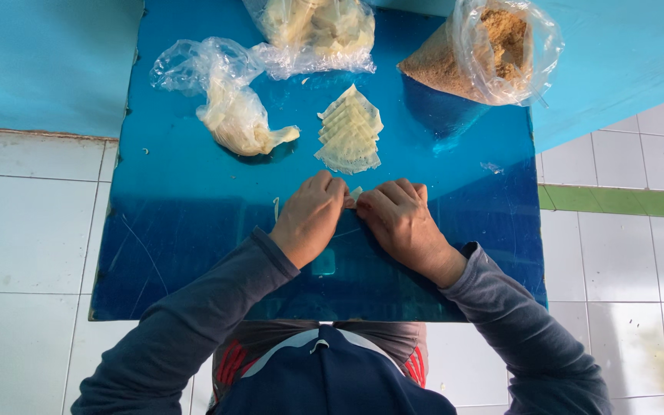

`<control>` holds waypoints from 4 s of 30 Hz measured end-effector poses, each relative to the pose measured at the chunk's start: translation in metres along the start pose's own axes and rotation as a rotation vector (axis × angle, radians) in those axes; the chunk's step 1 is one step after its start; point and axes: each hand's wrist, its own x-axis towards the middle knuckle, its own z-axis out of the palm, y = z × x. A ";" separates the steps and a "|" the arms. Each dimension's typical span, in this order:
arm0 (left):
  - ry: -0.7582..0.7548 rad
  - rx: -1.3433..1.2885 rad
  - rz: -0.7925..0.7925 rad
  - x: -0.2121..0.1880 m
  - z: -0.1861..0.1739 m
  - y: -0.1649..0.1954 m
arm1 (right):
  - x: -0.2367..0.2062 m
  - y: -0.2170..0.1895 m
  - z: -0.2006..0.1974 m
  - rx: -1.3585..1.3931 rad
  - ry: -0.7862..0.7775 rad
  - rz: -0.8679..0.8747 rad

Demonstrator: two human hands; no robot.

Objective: The person sits at a blue table folding triangular pastry wrappers into filled parcels. They take a wrapper, place a scoop of brown filling from a plastic bag onto it, then fold and pinch the wrapper closed and set the finished parcel with the others on the table.

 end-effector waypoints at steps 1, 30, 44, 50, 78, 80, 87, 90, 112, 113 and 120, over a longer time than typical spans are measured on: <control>0.045 0.035 0.028 -0.002 0.001 0.001 | 0.001 -0.001 0.000 -0.010 0.017 0.006; 0.087 -0.007 0.010 0.009 0.000 -0.012 | 0.011 0.013 0.009 -0.022 0.036 0.134; 0.302 0.076 0.076 0.015 -0.032 -0.006 | -0.135 0.039 -0.106 0.424 0.985 0.562; 0.247 0.211 0.006 0.017 -0.023 -0.020 | -0.258 0.072 -0.041 0.536 1.046 1.102; 0.293 0.127 0.034 0.026 -0.008 -0.027 | -0.078 0.000 -0.105 0.054 0.334 0.262; 0.289 0.130 0.031 0.027 -0.008 -0.027 | -0.022 -0.006 -0.066 0.056 0.118 0.151; 0.302 0.045 0.001 0.029 -0.012 -0.025 | 0.061 0.006 0.021 -0.071 0.137 0.000; 0.299 -0.003 -0.003 0.029 -0.012 -0.029 | 0.066 0.024 0.030 0.120 0.192 0.124; 0.330 -0.097 0.041 0.027 -0.019 -0.019 | 0.060 0.040 0.016 0.514 0.103 0.232; 0.349 -0.097 0.048 0.028 -0.019 -0.019 | 0.060 0.035 0.020 0.425 0.115 0.165; 0.199 -0.173 -0.075 0.029 -0.016 -0.027 | 0.064 0.031 0.030 0.295 0.120 0.188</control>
